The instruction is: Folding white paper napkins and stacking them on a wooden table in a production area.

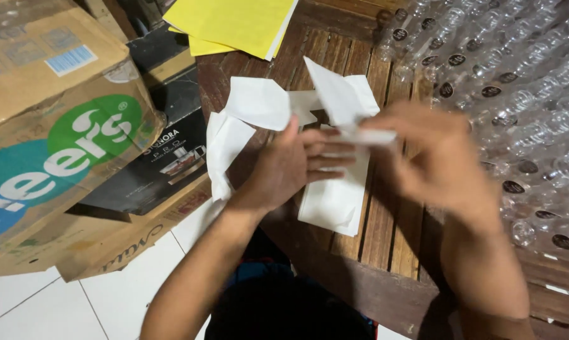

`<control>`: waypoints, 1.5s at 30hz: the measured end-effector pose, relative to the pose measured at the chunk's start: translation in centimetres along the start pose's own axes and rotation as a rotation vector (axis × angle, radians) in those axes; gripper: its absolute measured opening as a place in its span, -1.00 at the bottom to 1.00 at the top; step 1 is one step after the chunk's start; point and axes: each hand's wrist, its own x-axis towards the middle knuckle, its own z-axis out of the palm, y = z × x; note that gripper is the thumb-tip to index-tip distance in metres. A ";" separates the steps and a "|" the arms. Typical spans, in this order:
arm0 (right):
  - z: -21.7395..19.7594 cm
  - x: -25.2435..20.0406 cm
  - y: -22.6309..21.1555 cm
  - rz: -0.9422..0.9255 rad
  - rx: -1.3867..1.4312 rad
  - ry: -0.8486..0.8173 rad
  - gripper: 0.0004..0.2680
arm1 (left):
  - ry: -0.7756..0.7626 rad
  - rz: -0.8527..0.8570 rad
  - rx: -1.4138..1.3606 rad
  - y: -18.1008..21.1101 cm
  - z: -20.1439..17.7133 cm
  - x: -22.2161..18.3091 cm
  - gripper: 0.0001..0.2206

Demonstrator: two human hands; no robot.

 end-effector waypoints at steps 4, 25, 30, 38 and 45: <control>0.8 1.2 -3.7 -0.085 0.246 -0.386 -0.87 | 0.176 0.244 -0.183 -2.4 -1.7 1.7 -0.74; 0.9 0.0 8.4 0.428 0.299 -0.292 -0.88 | 0.221 0.109 0.723 -5.4 0.1 -1.6 -0.67; -0.2 -1.5 11.5 0.414 0.284 -0.225 -0.90 | 0.480 0.326 0.860 -7.8 1.9 -4.9 -0.74; 1.0 -0.2 11.1 0.395 0.322 -0.390 -0.88 | 0.563 0.445 1.273 -7.5 2.7 -6.2 -0.80; 3.0 1.2 10.9 0.394 0.459 -0.461 -0.84 | 0.601 0.372 1.521 -6.9 2.5 -7.1 -0.84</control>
